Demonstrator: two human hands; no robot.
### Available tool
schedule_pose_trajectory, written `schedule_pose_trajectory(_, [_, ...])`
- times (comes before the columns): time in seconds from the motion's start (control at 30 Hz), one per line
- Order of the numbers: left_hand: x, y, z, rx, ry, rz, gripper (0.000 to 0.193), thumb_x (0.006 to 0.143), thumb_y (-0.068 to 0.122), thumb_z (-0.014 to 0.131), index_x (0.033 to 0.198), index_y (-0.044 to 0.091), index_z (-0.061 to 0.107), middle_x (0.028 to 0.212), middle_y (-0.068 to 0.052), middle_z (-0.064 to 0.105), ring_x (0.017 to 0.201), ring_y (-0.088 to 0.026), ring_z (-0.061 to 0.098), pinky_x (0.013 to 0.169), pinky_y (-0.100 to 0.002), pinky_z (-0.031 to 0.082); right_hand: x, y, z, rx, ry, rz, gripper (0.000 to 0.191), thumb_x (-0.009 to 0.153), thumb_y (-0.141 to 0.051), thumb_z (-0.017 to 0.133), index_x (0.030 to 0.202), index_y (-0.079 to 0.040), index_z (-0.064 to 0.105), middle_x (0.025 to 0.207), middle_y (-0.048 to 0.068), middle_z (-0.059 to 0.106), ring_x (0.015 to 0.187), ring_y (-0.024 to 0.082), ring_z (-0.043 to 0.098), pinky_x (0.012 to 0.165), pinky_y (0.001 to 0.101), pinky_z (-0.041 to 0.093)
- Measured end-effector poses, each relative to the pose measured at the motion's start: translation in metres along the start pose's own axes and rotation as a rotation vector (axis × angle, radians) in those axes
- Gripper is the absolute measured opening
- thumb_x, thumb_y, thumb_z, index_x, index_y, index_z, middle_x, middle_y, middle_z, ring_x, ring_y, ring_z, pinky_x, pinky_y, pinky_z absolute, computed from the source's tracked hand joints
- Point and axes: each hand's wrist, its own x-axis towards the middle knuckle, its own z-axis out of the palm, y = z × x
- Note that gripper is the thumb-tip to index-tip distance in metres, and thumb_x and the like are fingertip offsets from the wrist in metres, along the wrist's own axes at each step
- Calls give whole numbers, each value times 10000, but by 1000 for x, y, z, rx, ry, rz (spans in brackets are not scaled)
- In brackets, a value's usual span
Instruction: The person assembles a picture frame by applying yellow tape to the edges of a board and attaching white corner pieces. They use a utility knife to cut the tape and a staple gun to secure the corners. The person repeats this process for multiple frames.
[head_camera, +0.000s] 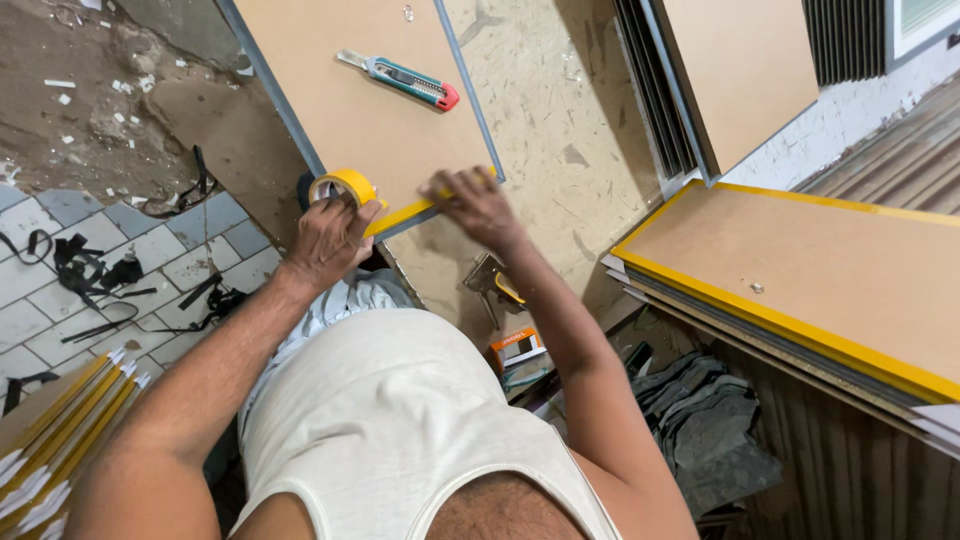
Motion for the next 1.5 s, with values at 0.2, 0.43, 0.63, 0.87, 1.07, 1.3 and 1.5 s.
schedule_pose_trajectory(0.2, [0, -2, -2, -16, -108, 20, 749, 761, 125, 837, 1363, 83, 394, 997, -164, 695, 805, -313, 712, 646, -404, 572, -48, 89, -35, -278, 135, 659, 346, 906, -211, 833, 1232, -206, 715, 1266, 100, 653, 1076, 239, 603, 967, 407, 444])
schedule_pose_trajectory(0.43, [34, 13, -8, -187, -423, 47, 624, 872, 341, 776, 1348, 93, 458, 728, -157, 697, 679, -340, 716, 575, -456, 559, -18, -24, -37, 348, 267, 840, 336, 899, -143, 823, 1220, -105, 732, 1213, 127, 694, 1063, 267, 643, 966, 413, 494])
schedule_pose_trajectory(0.63, [84, 15, -44, -558, -468, 3, 432, 915, 313, 688, 1287, 154, 536, 770, -175, 716, 723, -379, 711, 634, -491, 545, 11, -92, -51, 896, 392, 1050, 451, 877, -131, 824, 1293, -34, 678, 1176, 107, 692, 1090, 238, 664, 968, 347, 538])
schedule_pose_trajectory(0.87, [139, -20, -69, -561, -690, 245, 461, 843, 272, 702, 1286, 191, 603, 864, -150, 740, 732, -363, 721, 662, -465, 566, 44, -117, -17, 1019, 672, 1326, 294, 928, -8, 767, 1219, 11, 724, 1139, 109, 715, 1024, 160, 678, 910, 297, 558])
schedule_pose_trajectory(1.07, [203, -98, -102, -565, -740, 551, 553, 839, 260, 759, 1345, 137, 574, 866, -143, 714, 773, -390, 696, 668, -479, 556, 141, -130, 35, 1139, 1237, 1633, 213, 910, 19, 730, 1122, 4, 715, 1021, 59, 756, 924, 107, 732, 849, 254, 595])
schedule_pose_trajectory(1.3, [249, -209, -137, -562, -1145, 497, 703, 843, 329, 783, 1455, 148, 488, 880, -169, 717, 733, -350, 703, 668, -451, 555, 257, -157, 79, 766, 1427, 1918, 45, 928, 16, 773, 969, 5, 757, 890, 21, 743, 819, 75, 668, 750, 222, 549])
schedule_pose_trajectory(1.5, [307, -381, -156, -216, -1461, 118, 548, 823, 354, 769, 1279, 64, 673, 975, -129, 790, 837, -214, 752, 756, -373, 594, 195, -197, 70, 268, 1550, 2218, 23, 935, -1, 788, 944, 10, 770, 858, -3, 723, 768, 60, 631, 708, 223, 512])
